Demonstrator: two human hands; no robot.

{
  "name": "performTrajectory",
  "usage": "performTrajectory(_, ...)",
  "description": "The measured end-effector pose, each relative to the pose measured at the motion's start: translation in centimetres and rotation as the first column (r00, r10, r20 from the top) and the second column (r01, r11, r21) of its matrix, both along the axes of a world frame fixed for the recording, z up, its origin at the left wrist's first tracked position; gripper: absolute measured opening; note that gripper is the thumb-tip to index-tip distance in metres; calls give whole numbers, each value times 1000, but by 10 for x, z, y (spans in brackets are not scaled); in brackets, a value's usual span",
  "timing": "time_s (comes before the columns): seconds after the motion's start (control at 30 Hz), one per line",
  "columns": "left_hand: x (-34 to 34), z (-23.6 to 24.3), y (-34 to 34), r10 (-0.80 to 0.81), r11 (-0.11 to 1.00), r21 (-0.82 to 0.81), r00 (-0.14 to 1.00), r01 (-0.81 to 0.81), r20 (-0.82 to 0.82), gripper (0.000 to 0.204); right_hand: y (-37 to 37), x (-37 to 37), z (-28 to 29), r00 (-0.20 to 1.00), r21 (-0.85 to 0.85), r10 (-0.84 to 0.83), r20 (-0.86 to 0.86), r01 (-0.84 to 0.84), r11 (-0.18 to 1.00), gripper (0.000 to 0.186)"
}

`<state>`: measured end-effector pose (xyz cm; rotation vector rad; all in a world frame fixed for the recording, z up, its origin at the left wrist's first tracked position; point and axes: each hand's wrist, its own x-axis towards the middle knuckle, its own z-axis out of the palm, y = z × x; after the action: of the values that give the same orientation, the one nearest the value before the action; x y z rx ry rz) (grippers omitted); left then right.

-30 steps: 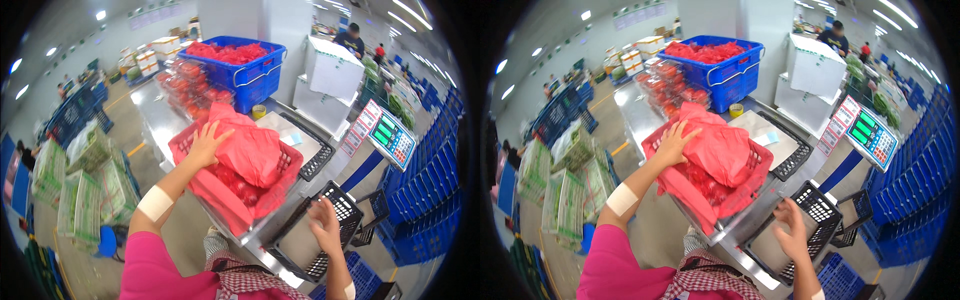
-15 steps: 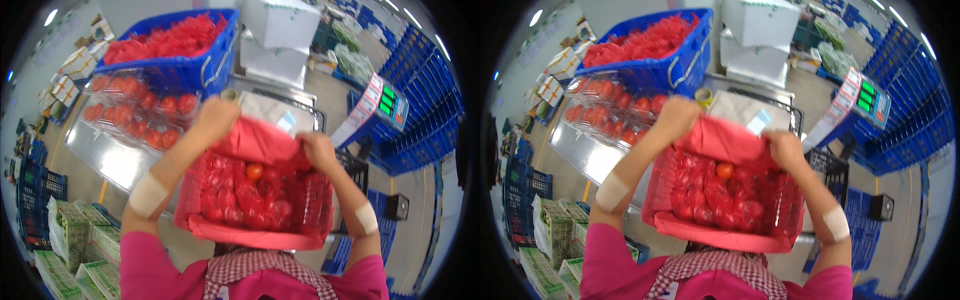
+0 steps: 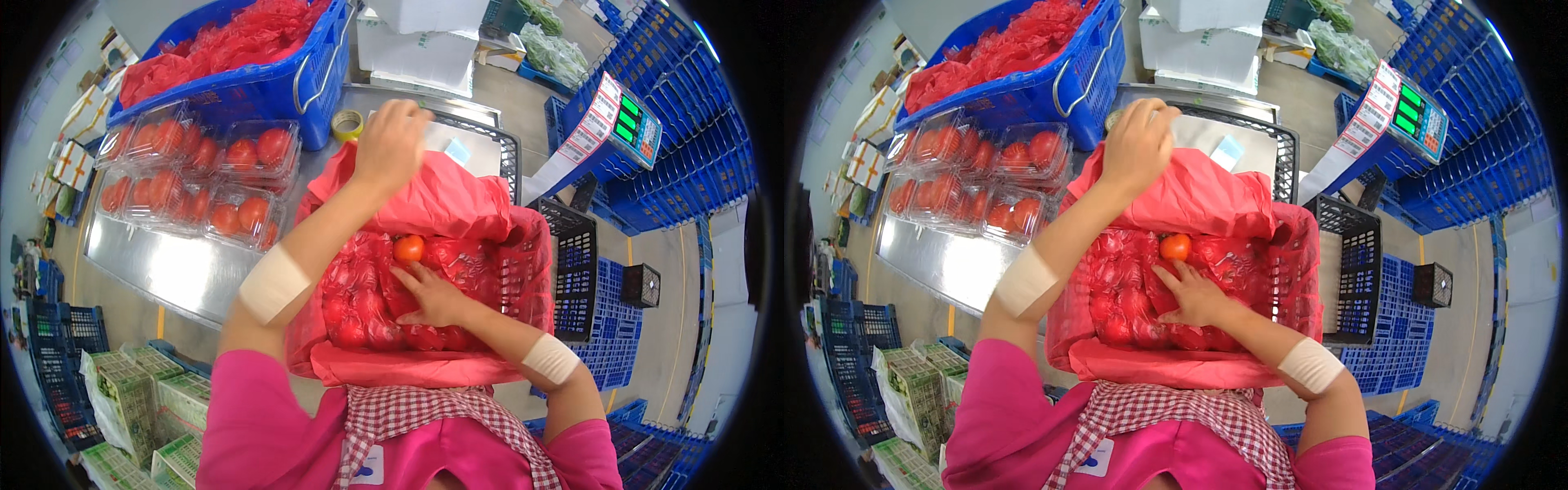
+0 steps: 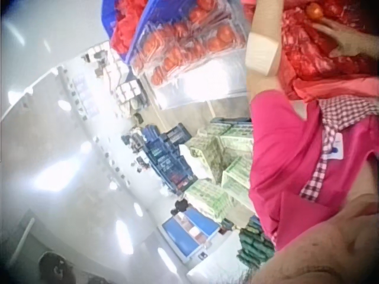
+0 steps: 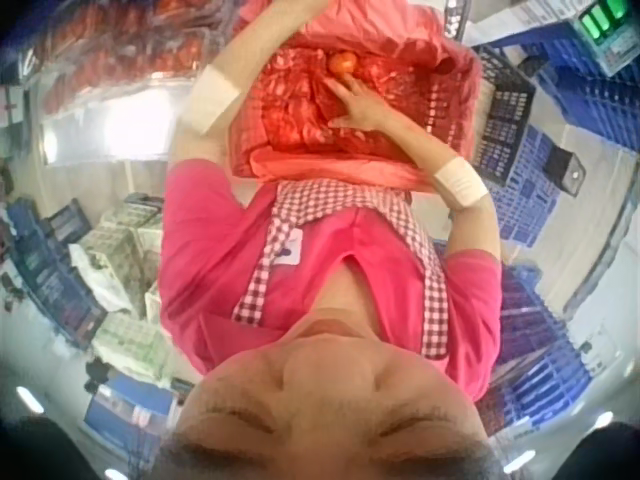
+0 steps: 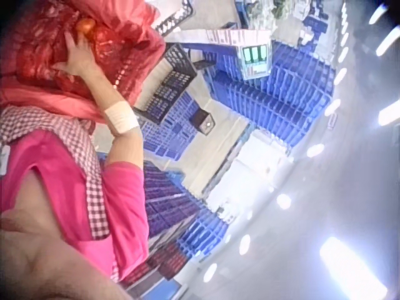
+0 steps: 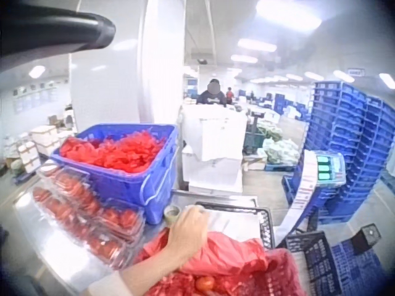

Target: The person writes on a small slip of paper, peels a label from a sheet, and places it onto the paper. The person then picks up a plastic crate containing tomatoes, transfers the tomatoes into another crate lined with pink paper, and finally places a piece of cardboard over the tomatoes.

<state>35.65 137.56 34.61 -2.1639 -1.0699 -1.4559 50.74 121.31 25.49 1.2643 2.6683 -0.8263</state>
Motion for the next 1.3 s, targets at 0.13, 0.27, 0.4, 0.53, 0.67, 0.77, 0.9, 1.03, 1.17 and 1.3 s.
performTrajectory(0.13, -7, -1, -97, -395, 764, -562, 919, 316, -20, 8, -11, -9, -18, 982, -198, 10, 189, 28, 980, 78)
performTrajectory(0.27, -52, -91, -139, -522, 311, -852, 674, -421, -523, 34, 18, 21, -34, 988, 60, 64, -139, -56, 997, 16)
performTrajectory(0.4, -34, -100, -166, -515, 456, -741, 533, -494, -672, 91, 63, 55, -7, 814, -102, -452, -364, 447, 888, 19)
performTrajectory(0.53, -9, -107, -196, -525, 456, -676, 438, -580, -730, 95, 67, 65, 31, 903, 123, -388, -183, 413, 903, 17)
performTrajectory(0.67, -17, -131, -202, -436, 464, -721, 576, -515, -692, 52, 31, 48, 6, 968, -23, 194, -157, -200, 980, 81)
performTrajectory(0.77, -39, -121, -180, -563, 312, -916, 728, -252, -392, 20, 1, 16, -3, 917, 17, 340, 207, -351, 936, 90)
performTrajectory(0.9, -55, -140, -166, -180, 367, -924, 967, -106, -183, 20, 35, 12, -31, 913, 54, 383, -139, -380, 924, 25)
performTrajectory(1.03, -75, -110, -152, 696, 103, -808, 539, 580, 475, 19, 58, 22, 4, 778, -250, -258, -572, 134, 959, 12)
performTrajectory(1.17, -63, -72, -120, 295, 223, -974, 950, 38, 105, 24, 67, 61, 65, 911, 62, -231, -343, 268, 962, 20)
performTrajectory(1.3, -41, -80, -126, -358, 309, -746, 655, -590, -665, 76, 36, 56, 33, 863, 76, 202, 463, -266, 961, 40)
